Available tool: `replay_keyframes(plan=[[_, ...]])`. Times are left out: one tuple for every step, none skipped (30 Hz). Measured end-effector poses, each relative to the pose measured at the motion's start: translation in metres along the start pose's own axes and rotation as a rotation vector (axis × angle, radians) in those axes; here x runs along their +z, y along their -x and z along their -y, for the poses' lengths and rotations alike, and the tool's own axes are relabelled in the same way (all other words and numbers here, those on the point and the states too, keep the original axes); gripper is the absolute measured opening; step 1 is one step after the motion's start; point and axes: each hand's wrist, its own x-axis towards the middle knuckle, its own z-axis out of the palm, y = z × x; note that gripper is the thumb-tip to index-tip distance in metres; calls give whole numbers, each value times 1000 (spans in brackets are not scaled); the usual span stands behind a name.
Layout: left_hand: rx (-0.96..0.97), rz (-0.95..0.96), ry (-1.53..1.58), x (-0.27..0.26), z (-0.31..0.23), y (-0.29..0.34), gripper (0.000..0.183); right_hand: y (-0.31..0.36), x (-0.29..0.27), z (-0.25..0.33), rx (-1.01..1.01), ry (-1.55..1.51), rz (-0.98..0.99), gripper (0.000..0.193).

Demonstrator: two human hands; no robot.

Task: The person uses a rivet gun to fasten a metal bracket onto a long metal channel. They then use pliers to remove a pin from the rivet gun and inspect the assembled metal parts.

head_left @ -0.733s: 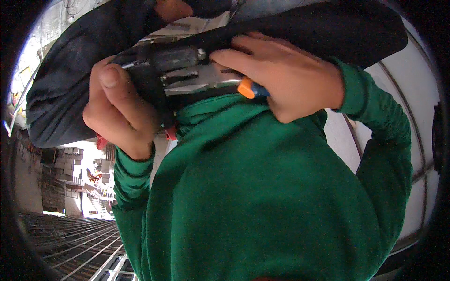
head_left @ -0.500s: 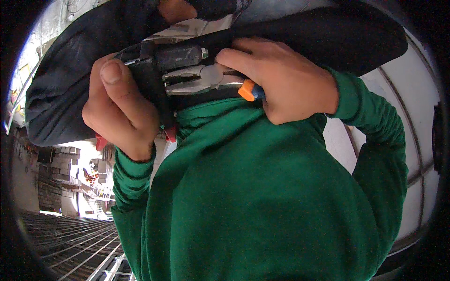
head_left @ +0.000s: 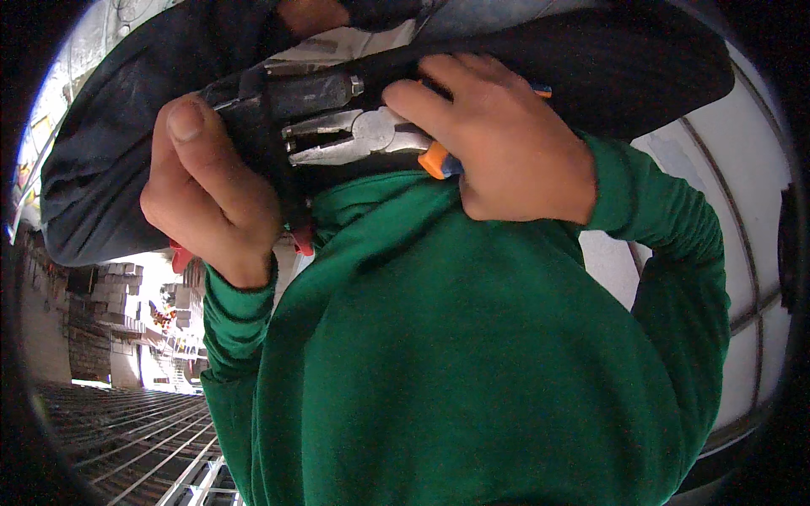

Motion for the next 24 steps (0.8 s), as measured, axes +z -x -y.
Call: replay_keyframes(plan=[[-16,-8,7,-1,-2,1,56,0,-4,-1,-5,-26,18,63],[-31,-16,14,-2,-5,3,57,-1,-7,-4,-25,-106,71,62],[-43,-20,29,-2,-6,3,57,-2,-9,-9,-36,-182,122,61],[-33,-28,62,0,-5,3,57,-3,-10,-12,-47,-259,174,60],[-23,-35,97,1,-2,2,57,-4,-8,-14,-52,-263,169,59],[-18,-50,126,1,-2,1,58,-7,-9,-16,-67,-266,168,58],[-13,-49,135,2,-1,1,58,-9,-10,-17,-81,-269,167,57],[-9,-48,144,3,0,1,57,-9,-11,-17,-73,-264,162,56],[-10,-45,141,2,0,2,58,-8,-9,-15,-65,-264,157,56],[-9,-47,140,3,3,2,58,-7,-8,-13,-57,-265,152,56],[-12,-50,130,3,4,1,59,-7,-7,-11,-39,-251,153,55],[-11,-50,114,3,5,1,59,-7,-8,-8,-18,-235,154,55],[-11,-48,96,3,6,1,60,-7,-7,-6,4,-220,154,55],[-7,-45,69,2,7,1,60,-7,-7,-5,19,-201,154,55],[-5,-42,65,1,7,1,60,-7,-6,-4,33,-184,153,55],[-3,-40,63,1,8,2,61,-6,-5,-3,48,-167,152,55],[-3,-38,85,2,7,2,60,-5,-4,-2,46,-161,145,55],[-12,-30,100,3,8,2,60,-4,-3,-3,44,-152,138,55],[-17,-24,113,3,8,1,59,-3,-3,-3,43,-143,131,56],[-32,-9,117,2,10,1,58,-3,-3,-1,54,-148,131,56],[-34,-14,112,4,12,1,57,-4,-3,0,61,-150,133,56],[-34,-14,104,4,11,1,56,-5,-3,0,69,-152,135,56],[-20,-29,87,6,9,0,55,-6,-3,0,73,-122,129,56],[-14,-35,71,8,8,-1,54,-6,-2,-1,78,-93,122,56]])
